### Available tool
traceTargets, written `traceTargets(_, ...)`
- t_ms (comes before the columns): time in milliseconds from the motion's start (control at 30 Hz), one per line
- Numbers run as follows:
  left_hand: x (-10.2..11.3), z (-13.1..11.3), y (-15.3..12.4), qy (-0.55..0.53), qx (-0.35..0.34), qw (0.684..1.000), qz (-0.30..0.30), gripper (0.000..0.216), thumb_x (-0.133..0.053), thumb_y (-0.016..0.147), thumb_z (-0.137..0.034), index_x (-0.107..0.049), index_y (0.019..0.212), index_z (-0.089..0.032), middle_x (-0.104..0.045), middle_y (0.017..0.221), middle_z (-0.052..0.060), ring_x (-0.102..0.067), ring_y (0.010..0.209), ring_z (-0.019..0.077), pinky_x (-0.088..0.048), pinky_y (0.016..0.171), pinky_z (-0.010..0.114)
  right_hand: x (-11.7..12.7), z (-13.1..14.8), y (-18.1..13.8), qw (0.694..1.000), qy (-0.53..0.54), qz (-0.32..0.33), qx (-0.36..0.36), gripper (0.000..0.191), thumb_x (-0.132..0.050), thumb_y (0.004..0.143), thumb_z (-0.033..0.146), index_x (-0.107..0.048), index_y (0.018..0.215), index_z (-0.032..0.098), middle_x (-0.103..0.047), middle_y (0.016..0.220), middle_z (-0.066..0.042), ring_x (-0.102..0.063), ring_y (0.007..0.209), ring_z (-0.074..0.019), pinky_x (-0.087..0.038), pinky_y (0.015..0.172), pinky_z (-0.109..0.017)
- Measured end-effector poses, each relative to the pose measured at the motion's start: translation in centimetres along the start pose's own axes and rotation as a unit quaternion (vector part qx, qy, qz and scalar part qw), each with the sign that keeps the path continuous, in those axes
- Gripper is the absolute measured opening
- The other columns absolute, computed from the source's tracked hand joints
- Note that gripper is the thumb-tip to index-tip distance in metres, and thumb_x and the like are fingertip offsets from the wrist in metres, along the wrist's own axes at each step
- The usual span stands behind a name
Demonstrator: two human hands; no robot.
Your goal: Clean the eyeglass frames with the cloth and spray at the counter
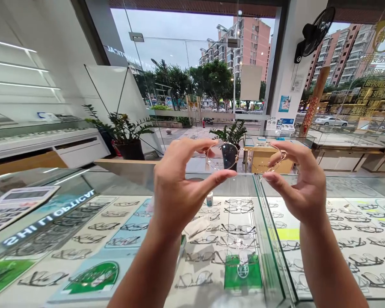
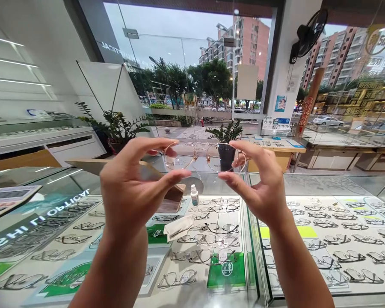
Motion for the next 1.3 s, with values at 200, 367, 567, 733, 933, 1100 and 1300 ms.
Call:
traceTargets(200, -0.1, 0.6, 0.8, -0.020, 0.006, 0.997, 0.070, 0.032, -0.078, 0.088, -0.047, -0.072, 0.115, -0.030, -0.072, 0.094, 0.001, -0.066, 0.088, 0.0193, -0.057, 0.083, 0.036, 0.2, 0.4, 0.6, 1.000, -0.001, 0.018, -0.022, 0.038, -0.074, 0.092, 0.042, -0.066, 0.128, 0.032, -0.072, 0.102, -0.002, -0.071, 0.095, -0.0233, -0.055, 0.099, -0.047)
traceTargets(367, -0.2, 0.9, 0.9, -0.029, -0.011, 0.998, 0.058, 0.031, -0.078, 0.088, -0.044, -0.073, 0.115, -0.029, -0.071, 0.098, 0.001, -0.065, 0.090, 0.0191, -0.057, 0.081, 0.035, 0.0, -0.1, 0.7, 0.999, 0.008, 0.022, -0.045, 0.036, -0.073, 0.092, 0.041, -0.065, 0.126, 0.031, -0.072, 0.105, -0.002, -0.071, 0.100, -0.0232, -0.055, 0.098, -0.046)
traceTargets(567, -0.4, 0.9, 0.6, -0.004, -0.020, 1.000, 0.018, 0.033, -0.080, 0.086, -0.045, -0.074, 0.114, -0.028, -0.069, 0.096, 0.001, -0.064, 0.090, 0.0185, -0.056, 0.083, 0.035, -0.1, -0.9, 0.5, 0.996, 0.021, 0.009, -0.084, 0.036, -0.073, 0.092, 0.043, -0.061, 0.123, 0.029, -0.072, 0.111, -0.004, -0.071, 0.105, -0.0234, -0.056, 0.100, -0.045)
traceTargets(733, -0.7, 0.8, 0.3, 0.000, -0.005, 1.000, 0.005, 0.035, -0.080, 0.086, -0.046, -0.073, 0.115, -0.028, -0.067, 0.099, 0.002, -0.063, 0.090, 0.0181, -0.057, 0.083, 0.035, 0.1, -1.1, 0.5, 0.995, 0.003, 0.002, -0.098, 0.035, -0.073, 0.092, 0.044, -0.063, 0.122, 0.028, -0.072, 0.116, -0.005, -0.070, 0.108, -0.0243, -0.056, 0.100, -0.046)
traceTargets(933, -0.9, 1.0, 0.0, -0.001, 0.021, 1.000, -0.012, 0.038, -0.080, 0.085, -0.049, -0.074, 0.117, -0.029, -0.066, 0.100, 0.004, -0.063, 0.091, 0.0197, -0.058, 0.085, 0.038, 0.3, -1.1, 0.5, 0.994, -0.047, 0.001, -0.096, 0.035, -0.072, 0.091, 0.048, -0.069, 0.119, 0.027, -0.074, 0.112, -0.006, -0.070, 0.102, -0.0244, -0.057, 0.095, -0.046)
traceTargets(1100, -1.1, 1.2, -0.1, 0.000, 0.046, 0.999, -0.023, 0.040, -0.080, 0.084, -0.051, -0.074, 0.117, -0.028, -0.068, 0.099, 0.004, -0.064, 0.090, 0.0197, -0.058, 0.084, 0.037, 0.4, -1.0, 0.5, 0.994, -0.064, -0.009, -0.089, 0.034, -0.071, 0.092, 0.049, -0.070, 0.119, 0.027, -0.075, 0.107, -0.006, -0.070, 0.096, -0.0245, -0.057, 0.092, -0.047)
traceTargets(1300, -1.1, 1.5, -0.5, 0.005, 0.066, 0.997, -0.045, 0.042, -0.083, 0.082, -0.049, -0.072, 0.115, -0.028, -0.072, 0.102, 0.003, -0.066, 0.092, 0.0202, -0.055, 0.082, 0.037, 0.6, -0.6, 0.5, 0.994, -0.073, -0.027, -0.082, 0.033, -0.072, 0.091, 0.047, -0.072, 0.118, 0.027, -0.075, 0.104, -0.005, -0.070, 0.095, -0.0244, -0.058, 0.090, -0.045)
Point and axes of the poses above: each hand's wrist, its own y-axis towards the middle knuckle, its own x-axis out of the back of the hand, z = x × y, the point moved 8 cm from there along y, towards the middle knuckle
